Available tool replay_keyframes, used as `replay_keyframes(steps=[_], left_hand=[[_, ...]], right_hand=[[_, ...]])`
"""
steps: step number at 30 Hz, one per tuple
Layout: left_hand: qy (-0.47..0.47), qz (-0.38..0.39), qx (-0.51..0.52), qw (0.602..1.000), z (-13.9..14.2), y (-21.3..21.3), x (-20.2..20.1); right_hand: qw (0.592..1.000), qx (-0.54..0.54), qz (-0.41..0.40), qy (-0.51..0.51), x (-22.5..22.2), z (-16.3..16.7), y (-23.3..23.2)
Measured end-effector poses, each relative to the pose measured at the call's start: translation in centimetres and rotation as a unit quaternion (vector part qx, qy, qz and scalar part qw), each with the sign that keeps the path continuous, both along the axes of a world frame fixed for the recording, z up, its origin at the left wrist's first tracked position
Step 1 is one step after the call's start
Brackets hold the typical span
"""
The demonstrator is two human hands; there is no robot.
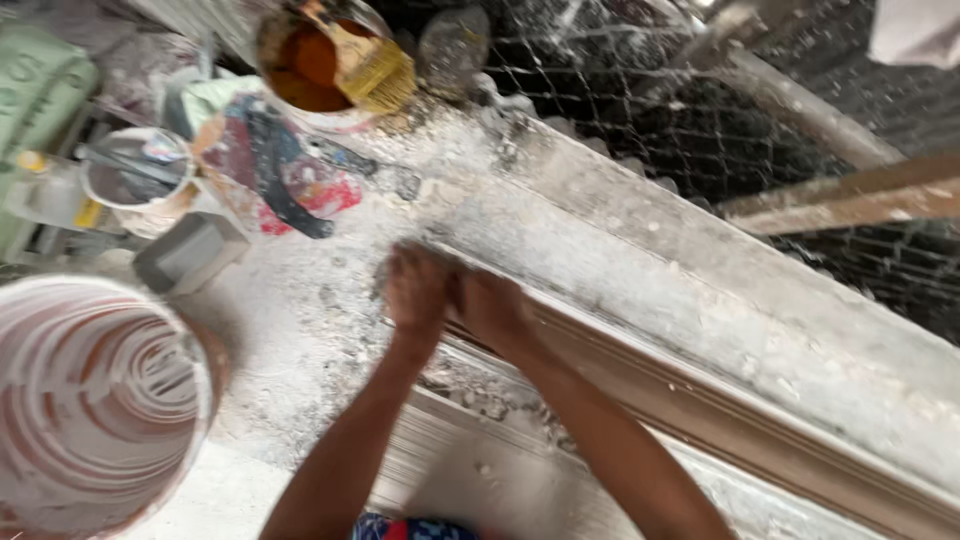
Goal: The person smooths a long white decorative molding with a curved metal tool, then washes hands at a tap. The person wipes a workbench with a cloth, scrapes dust from the bench, and smooths a brown decorative molding with the same tool.
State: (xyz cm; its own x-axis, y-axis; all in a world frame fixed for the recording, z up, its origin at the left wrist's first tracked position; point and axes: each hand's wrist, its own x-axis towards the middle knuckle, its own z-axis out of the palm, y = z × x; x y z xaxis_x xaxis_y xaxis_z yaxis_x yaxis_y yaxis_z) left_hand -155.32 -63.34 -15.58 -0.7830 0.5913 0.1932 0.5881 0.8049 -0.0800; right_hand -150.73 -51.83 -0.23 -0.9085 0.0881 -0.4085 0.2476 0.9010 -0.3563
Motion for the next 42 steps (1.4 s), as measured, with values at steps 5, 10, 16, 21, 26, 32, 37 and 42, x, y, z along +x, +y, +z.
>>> replay_keyframes(steps=[5,10,16,21,26,32,37,42], left_hand=[[-0.249,-0.040,-0.026,0.967,4.5,4.0,4.1],[-0.223,0.028,-0.091,0.970,7.2,-0.4,-0.9],[-0.128,0.071,0.106,0.984,4.0,-3.6,-0.2],[-0.109,0.110,0.173,0.973,1.6,-3.7,2.7],[-0.149,0.118,0.198,0.962,1.0,-3.2,3.0],[-0.172,0.128,0.198,0.956,1.4,-3.3,3.0],[-0.200,0.123,0.199,0.952,1.3,-3.5,3.1],[-0.212,0.132,0.198,0.948,0.9,-3.1,3.1]], right_hand=[[0.987,0.029,-0.061,-0.144,4.2,2.3,3.5],[0.998,-0.002,-0.024,-0.057,0.4,-1.2,1.0],[0.932,-0.194,-0.258,-0.164,9.9,-1.9,12.4],[0.919,-0.205,-0.301,-0.152,8.7,-3.3,14.8],[0.876,-0.309,-0.327,-0.173,8.9,-2.0,13.0],[0.844,-0.360,-0.370,-0.143,7.6,-1.6,9.9],[0.910,-0.311,-0.262,-0.082,2.9,-3.7,6.2],[0.907,-0.213,-0.320,-0.174,10.2,-2.0,14.0]])
